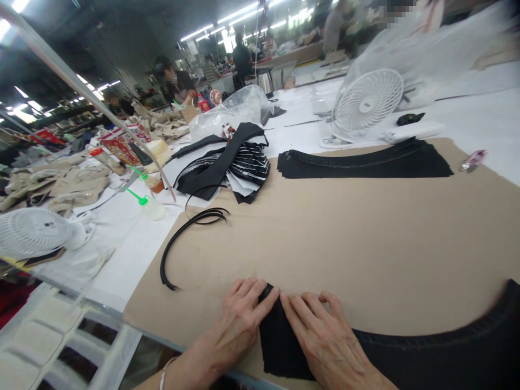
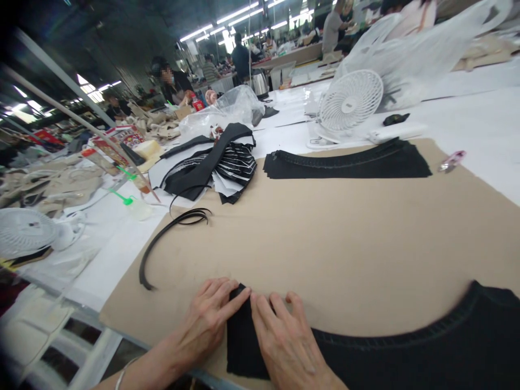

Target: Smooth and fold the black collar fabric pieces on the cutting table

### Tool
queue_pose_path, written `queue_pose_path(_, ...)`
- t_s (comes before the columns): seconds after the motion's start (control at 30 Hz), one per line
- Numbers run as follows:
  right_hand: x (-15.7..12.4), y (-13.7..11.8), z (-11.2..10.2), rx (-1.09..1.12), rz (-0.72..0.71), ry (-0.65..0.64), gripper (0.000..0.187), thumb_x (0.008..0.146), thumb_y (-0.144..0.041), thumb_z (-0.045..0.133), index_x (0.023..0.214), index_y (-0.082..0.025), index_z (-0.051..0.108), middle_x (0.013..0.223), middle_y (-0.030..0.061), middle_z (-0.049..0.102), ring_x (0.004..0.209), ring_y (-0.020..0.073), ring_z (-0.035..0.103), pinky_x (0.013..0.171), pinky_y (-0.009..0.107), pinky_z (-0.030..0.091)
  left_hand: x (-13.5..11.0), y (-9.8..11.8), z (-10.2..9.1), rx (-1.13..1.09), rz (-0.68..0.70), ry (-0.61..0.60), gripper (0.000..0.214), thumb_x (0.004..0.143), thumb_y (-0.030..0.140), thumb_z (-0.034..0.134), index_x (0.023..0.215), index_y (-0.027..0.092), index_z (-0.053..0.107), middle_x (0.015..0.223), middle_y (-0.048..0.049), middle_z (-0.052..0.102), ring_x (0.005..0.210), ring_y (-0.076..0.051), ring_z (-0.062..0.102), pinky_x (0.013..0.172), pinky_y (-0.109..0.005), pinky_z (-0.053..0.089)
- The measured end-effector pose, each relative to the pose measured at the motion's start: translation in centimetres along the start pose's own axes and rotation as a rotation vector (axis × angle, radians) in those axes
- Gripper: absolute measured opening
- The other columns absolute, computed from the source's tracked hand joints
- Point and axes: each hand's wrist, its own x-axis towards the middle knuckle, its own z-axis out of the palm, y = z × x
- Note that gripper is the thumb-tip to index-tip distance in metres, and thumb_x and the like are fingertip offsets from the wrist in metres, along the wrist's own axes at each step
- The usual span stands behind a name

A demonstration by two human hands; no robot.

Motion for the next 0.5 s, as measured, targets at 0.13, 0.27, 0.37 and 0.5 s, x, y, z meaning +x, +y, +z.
queue_pose_path(0.13,0.1,0.1,0.1,0.032,0.028,0.011,0.052,0.075,-0.007,0.051,0.127,-0.011,0.051,0.105,0.0083,0.063,0.092,0.0246,0.050,0.088,0.048,0.032,0.1,0.4,0.2,0.003,-0.028,-0.014,0.041,0.087,0.007,0.040,0.121,0.018,0.060,0.110,-0.0106,0.062,0.102,-0.025,0.053,0.086,-0.040,0.044)
queue_pose_path(0.27,0.2,0.6,-0.4,0.129,0.110,0.027,0.048,0.083,-0.008,0.048,0.130,-0.015,0.048,0.099,0.0060,0.063,0.088,0.0224,0.051,0.081,0.042,0.033,0.6,0.5,0.1,-0.148,-0.126,-0.019,0.039,0.088,0.006,0.038,0.115,0.020,0.063,0.110,-0.0086,0.062,0.103,-0.023,0.052,0.088,-0.039,0.044)
queue_pose_path(0.37,0.1,0.9,-0.8,0.208,0.168,0.018,0.044,0.087,-0.013,0.048,0.131,-0.016,0.047,0.100,0.0063,0.062,0.088,0.0223,0.051,0.080,0.040,0.033,0.8,0.7,0.0,-0.257,-0.207,0.035,0.038,0.090,0.005,0.035,0.110,0.019,0.064,0.107,-0.0080,0.064,0.101,-0.020,0.052,0.089,-0.038,0.044)
queue_pose_path(0.5,0.0,0.9,-1.0,0.276,0.199,-0.002,0.037,0.087,-0.014,0.050,0.124,-0.019,0.051,0.101,0.0050,0.061,0.089,0.0225,0.051,0.081,0.039,0.032,1.0,1.1,-0.3,-0.290,-0.196,0.073,0.038,0.091,0.006,0.035,0.112,0.018,0.064,0.102,-0.0078,0.066,0.098,-0.020,0.053,0.088,-0.037,0.044)
